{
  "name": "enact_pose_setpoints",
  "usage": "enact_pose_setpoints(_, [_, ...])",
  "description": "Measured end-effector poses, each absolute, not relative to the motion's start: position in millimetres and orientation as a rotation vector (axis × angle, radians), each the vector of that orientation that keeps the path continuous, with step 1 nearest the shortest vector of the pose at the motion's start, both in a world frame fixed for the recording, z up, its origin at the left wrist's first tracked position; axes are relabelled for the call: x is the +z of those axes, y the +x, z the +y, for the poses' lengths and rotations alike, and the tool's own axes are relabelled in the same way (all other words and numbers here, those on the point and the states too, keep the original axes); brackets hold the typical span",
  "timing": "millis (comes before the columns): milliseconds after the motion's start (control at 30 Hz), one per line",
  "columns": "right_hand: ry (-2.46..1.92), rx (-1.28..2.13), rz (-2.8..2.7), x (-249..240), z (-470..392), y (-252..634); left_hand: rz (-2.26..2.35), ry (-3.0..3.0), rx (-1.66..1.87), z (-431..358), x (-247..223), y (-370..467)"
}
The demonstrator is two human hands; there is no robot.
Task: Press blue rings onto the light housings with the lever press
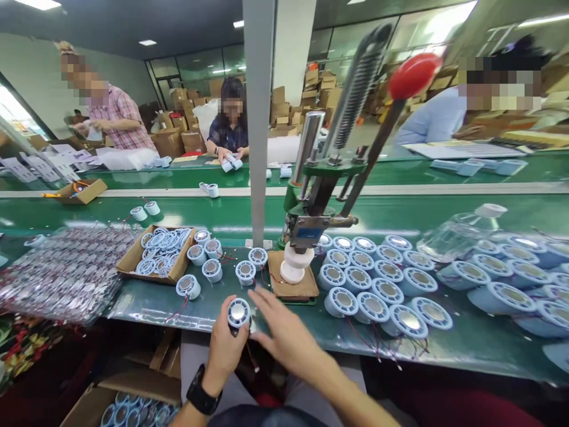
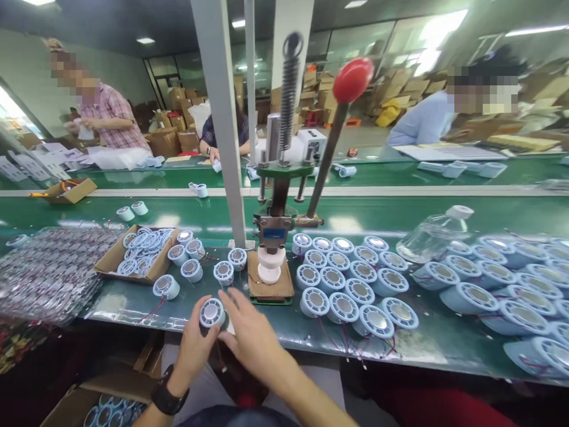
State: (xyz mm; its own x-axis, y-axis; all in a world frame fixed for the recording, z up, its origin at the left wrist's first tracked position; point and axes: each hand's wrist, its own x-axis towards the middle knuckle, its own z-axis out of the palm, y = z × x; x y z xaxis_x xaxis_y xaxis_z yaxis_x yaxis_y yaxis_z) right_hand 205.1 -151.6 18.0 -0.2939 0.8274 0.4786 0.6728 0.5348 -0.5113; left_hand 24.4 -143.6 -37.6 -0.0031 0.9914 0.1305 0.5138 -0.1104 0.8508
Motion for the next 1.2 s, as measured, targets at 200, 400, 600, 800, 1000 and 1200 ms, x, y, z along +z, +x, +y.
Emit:
enact_pose_setpoints(200, [-1.211,-0.550,-1.545,248.1,-110.2,304.3,1.300,1.849,0.898,-106.8,20.2,55.2])
enact_pose_setpoints(400, [-1.362,-0.183,-1.459,316.7,-13.2,338.4,1.034,1.815,0.930,-43.4,35.3,113.2])
enact_pose_setpoints(600, [-1.171,-0.202,-1.428,298.4,8.4,343.4,0.781,1.644,0.835,-19.7,26.9,145.9])
enact_pose_setpoints(800, [-1.083,-0.169,-1.335,294.4,-6.6,339.9,0.739,1.670,0.795,-24.5,28.6,139.4])
enact_pose_setpoints(1000, [-0.964,-0.219,-1.535,254.5,-40.3,345.0,1.149,2.014,0.977,-16.8,26.1,82.9])
enact_pose_setpoints(1200, [-0.988,-0.335,-1.598,184.7,-125.8,325.2,1.184,2.416,0.698,-8.0,13.9,61.7])
